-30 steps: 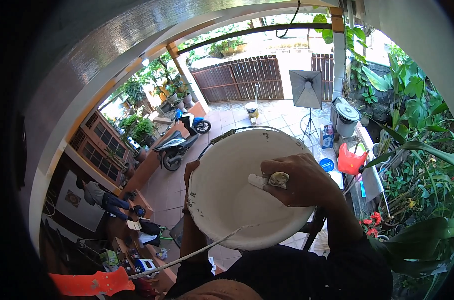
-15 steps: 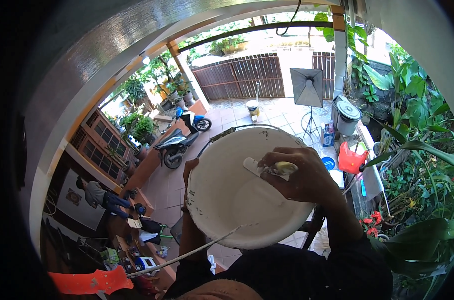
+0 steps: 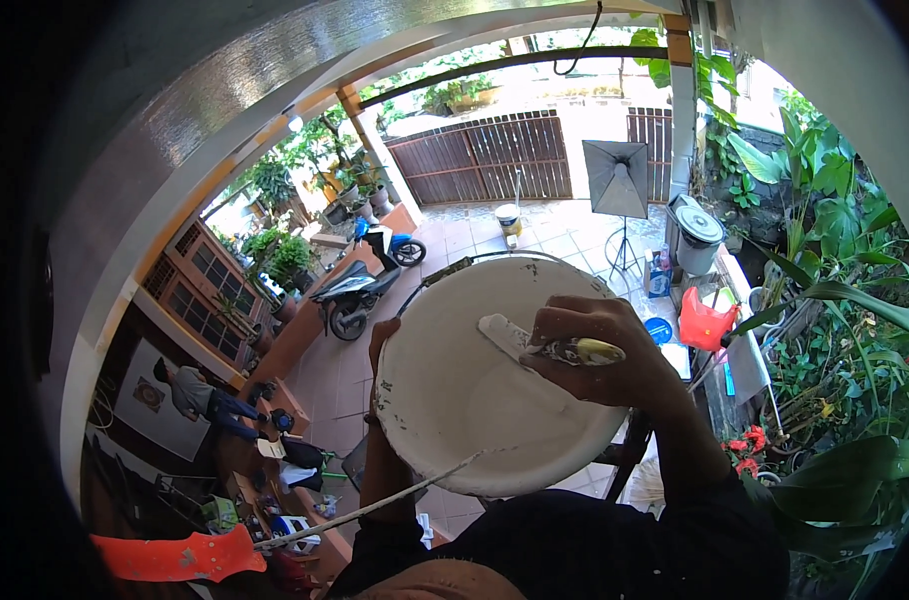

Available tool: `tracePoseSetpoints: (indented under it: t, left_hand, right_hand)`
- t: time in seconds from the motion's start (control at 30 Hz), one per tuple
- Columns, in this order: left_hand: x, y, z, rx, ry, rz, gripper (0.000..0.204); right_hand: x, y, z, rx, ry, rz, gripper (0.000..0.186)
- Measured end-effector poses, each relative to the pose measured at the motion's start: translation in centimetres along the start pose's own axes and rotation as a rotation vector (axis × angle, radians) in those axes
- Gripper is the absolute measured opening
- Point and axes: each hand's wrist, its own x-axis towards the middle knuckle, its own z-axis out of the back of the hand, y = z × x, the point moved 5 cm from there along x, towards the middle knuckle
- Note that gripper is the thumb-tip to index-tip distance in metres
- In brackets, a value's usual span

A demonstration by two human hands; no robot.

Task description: The person is painting a ceiling using a brush and white paint while standing on a ladder.

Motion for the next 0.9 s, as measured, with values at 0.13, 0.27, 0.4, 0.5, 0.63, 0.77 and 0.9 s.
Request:
tracePoseSetpoints:
  t: [0.13,0.27,0.4,0.5,0.63,0.77,0.9]
  left_hand:
    - [0.23,-0.2,-0.27,0.008,-0.004,0.0,0.041]
    - [0.32,-0.26,-0.37,0.018,-0.005,0.006,0.042]
    - [0.08,-0.09,-0.32,0.024,-0.001,0.012,0.043]
    - [0.07,0.08,-0.42,0.027,-0.002,0.016,0.044]
    - [0.1,-0.24,-0.65,0.033,-0.007,0.014,0.045]
    - [0.0,-0.18,-0.73,0.041,-0.003,0.015,0.046]
    - [-0.46,-0.13,-0.52,0.047,-0.003,0.015,0.046]
  right_hand:
    - [-0.08,-0.04,0.23,0.032,-0.026,0.008,0.019]
    - [0.15,-0.53,0.13,0.04,-0.042,-0.008,0.018]
    - [0.03,-0.36,-0.32,0.06,0.045,0.036,0.018]
    - [-0.04,-0.45,-0.45,0.043,0.093,0.01,0.018]
    - [0.19,-0.08,-0.56,0.049,0.11,0.016,0.017]
    - [0.04,-0.34,-0.6,0.045,0.115,0.001,0.016]
    - [0.05,-0.3,-0.69,0.043,0.122,0.009,0.017]
